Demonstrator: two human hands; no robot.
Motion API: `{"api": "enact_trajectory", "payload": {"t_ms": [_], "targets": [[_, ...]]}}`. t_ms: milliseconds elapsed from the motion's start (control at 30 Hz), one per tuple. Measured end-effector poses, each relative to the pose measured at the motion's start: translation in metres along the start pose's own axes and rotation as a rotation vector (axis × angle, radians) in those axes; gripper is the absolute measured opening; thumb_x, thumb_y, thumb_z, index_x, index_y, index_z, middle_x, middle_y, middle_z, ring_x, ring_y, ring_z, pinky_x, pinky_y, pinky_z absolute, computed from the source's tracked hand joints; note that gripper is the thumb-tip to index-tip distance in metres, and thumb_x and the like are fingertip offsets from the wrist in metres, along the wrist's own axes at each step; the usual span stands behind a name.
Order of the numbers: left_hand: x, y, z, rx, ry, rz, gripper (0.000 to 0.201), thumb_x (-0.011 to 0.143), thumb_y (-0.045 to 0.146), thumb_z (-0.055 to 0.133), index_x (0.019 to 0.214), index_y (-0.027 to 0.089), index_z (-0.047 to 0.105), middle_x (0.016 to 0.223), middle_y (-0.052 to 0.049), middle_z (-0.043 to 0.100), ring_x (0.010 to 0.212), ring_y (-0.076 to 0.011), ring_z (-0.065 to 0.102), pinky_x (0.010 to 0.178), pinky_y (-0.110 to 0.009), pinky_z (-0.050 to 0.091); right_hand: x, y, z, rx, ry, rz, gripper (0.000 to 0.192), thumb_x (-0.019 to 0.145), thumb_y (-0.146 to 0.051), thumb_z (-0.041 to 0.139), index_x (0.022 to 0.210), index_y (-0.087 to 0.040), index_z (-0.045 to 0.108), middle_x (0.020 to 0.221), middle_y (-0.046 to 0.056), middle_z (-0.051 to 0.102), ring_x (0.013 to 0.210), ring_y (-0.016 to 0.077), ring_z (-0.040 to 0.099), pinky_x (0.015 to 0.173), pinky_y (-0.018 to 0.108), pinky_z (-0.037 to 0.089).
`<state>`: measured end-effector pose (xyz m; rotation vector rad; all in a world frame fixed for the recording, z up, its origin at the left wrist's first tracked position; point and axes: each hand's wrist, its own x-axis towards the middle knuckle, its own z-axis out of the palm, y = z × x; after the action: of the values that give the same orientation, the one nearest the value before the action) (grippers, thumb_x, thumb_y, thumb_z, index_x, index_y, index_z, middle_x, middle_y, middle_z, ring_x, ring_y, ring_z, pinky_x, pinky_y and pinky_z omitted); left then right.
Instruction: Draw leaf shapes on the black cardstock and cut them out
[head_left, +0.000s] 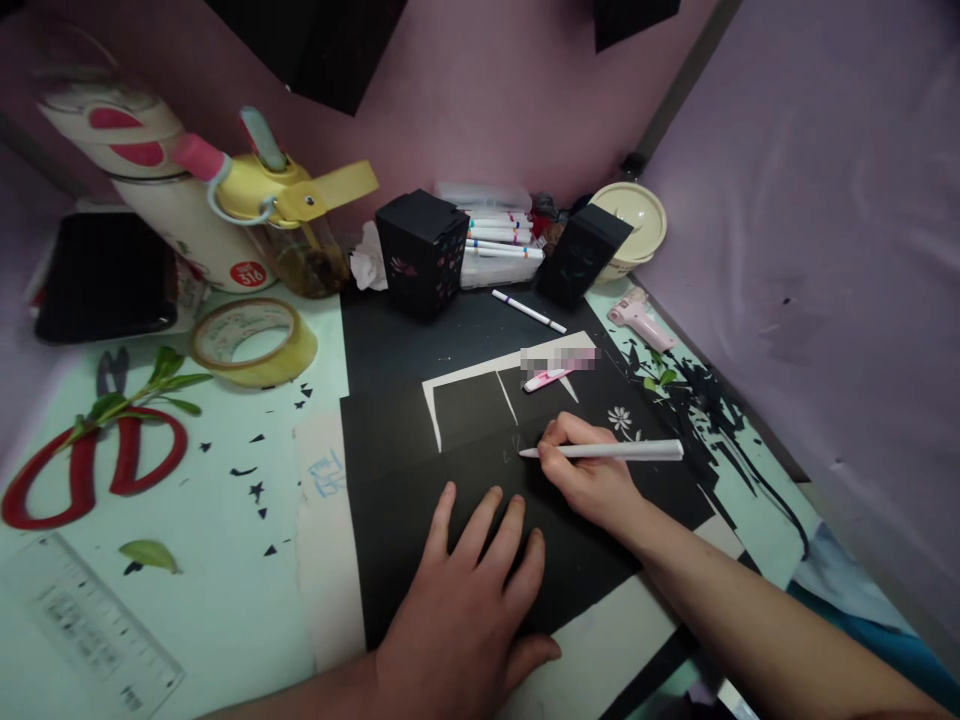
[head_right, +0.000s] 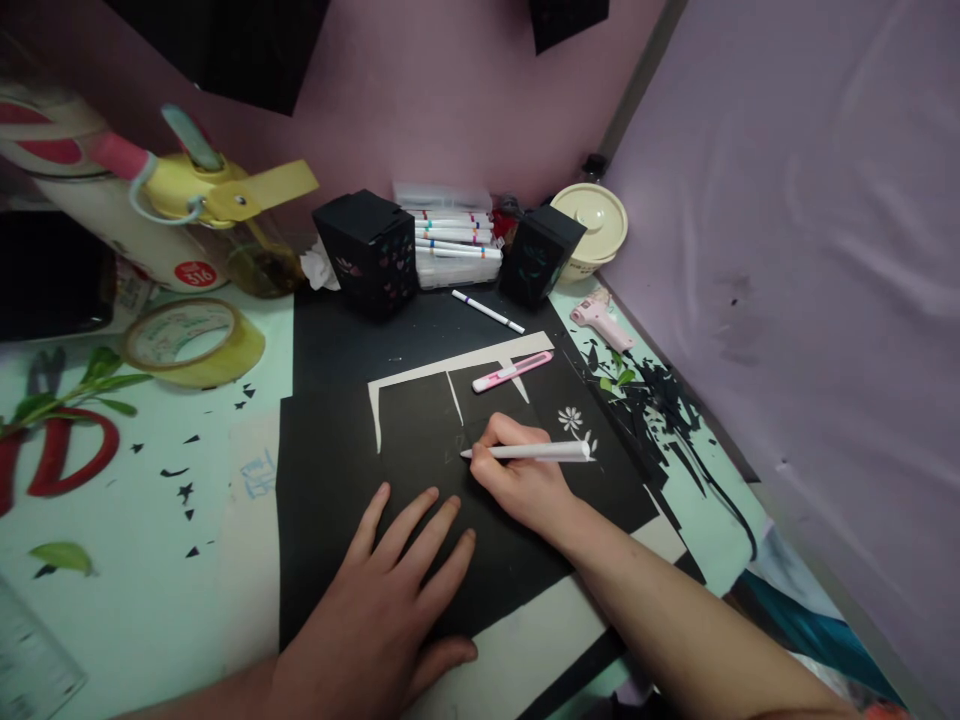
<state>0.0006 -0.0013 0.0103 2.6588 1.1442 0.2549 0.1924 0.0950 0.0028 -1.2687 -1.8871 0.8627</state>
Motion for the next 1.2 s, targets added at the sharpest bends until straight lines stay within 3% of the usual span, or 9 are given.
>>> {"api": "enact_trajectory", "payload": {"t_ms": [67,267,433,633,733,867,1000,1200], "targets": [[0.0,0.0,0.0,0.003,-0.003,0.0,0.064,0.095,0.066,0.037,0.137,0.02,0.05,0.147,-0.016,0.048,0.136,-0.0393,0.039,0.109,-0.072,0.022,-0.001,0.0,0.0,0.041,0.052,-0.004,0.022,0.086,-0.019,0.056,0.065,-0.022,0.048,0.061,-0.004,0.053,0.055,0.012,0.048,0.054,0.026,0.038],[0.002,-0.001,-0.001,0.007,-0.012,0.004,0.065,0.096,0.067,0.034,0.138,0.02,0.049,0.147,-0.016,0.048,0.136,-0.0389,0.04,0.108,-0.072,0.024,-0.006,-0.002,-0.003,0.158,0.419,-0.115,0.008,0.091,-0.022,0.057,0.084,-0.023,0.058,0.07,-0.002,0.058,0.061,0.0143,0.055,0.059,0.029,0.044],[0.002,0.0,-0.001,0.008,-0.012,-0.007,0.066,0.096,0.066,0.031,0.138,0.019,0.049,0.148,-0.017,0.047,0.137,-0.0392,0.039,0.109,-0.072,0.022,-0.004,-0.009,-0.005,0.076,0.427,-0.111,0.009,0.093,-0.021,0.056,0.09,-0.023,0.064,0.075,-0.001,0.061,0.066,0.0147,0.057,0.062,0.029,0.045],[0.0,0.001,0.0,0.017,0.005,-0.01,0.066,0.096,0.067,0.032,0.137,0.019,0.05,0.147,-0.018,0.047,0.136,-0.0398,0.04,0.109,-0.072,0.022,0.0,-0.001,-0.008,0.17,0.511,0.016,0.007,0.09,-0.027,0.062,0.089,-0.023,0.066,0.074,-0.001,0.061,0.065,0.0133,0.056,0.061,0.027,0.045],[0.0,0.002,0.001,0.027,0.019,-0.014,0.066,0.095,0.068,0.034,0.136,0.019,0.051,0.146,-0.018,0.049,0.135,-0.0402,0.041,0.108,-0.072,0.022,0.001,-0.006,-0.015,0.272,0.474,0.07,0.007,0.086,-0.028,0.066,0.092,-0.024,0.067,0.075,-0.002,0.063,0.065,0.0125,0.056,0.06,0.024,0.045],[0.001,0.003,0.003,0.036,0.054,-0.021,0.067,0.094,0.069,0.037,0.134,0.018,0.053,0.144,-0.018,0.051,0.135,-0.0395,0.042,0.109,-0.071,0.022,0.002,-0.03,-0.02,0.246,0.288,0.175,0.012,0.089,-0.031,0.061,0.089,-0.023,0.07,0.073,-0.001,0.066,0.065,0.0128,0.058,0.059,0.024,0.045],[0.001,0.003,0.006,0.039,0.082,-0.025,0.067,0.093,0.07,0.038,0.132,0.018,0.054,0.142,-0.018,0.053,0.134,-0.0387,0.043,0.11,-0.07,0.021,0.009,-0.045,-0.003,0.233,0.158,0.214,0.016,0.088,-0.031,0.058,0.079,-0.021,0.067,0.064,-0.003,0.062,0.055,0.0113,0.053,0.053,0.023,0.042],[-0.002,0.002,0.007,0.049,0.066,-0.008,0.068,0.093,0.069,0.038,0.135,0.016,0.05,0.142,-0.019,0.051,0.135,-0.039,0.04,0.111,-0.07,0.014,0.014,-0.032,0.022,0.052,0.119,0.109,0.006,0.079,-0.022,0.058,0.073,-0.021,0.06,0.058,-0.005,0.057,0.052,0.0115,0.05,0.05,0.023,0.04]]}}
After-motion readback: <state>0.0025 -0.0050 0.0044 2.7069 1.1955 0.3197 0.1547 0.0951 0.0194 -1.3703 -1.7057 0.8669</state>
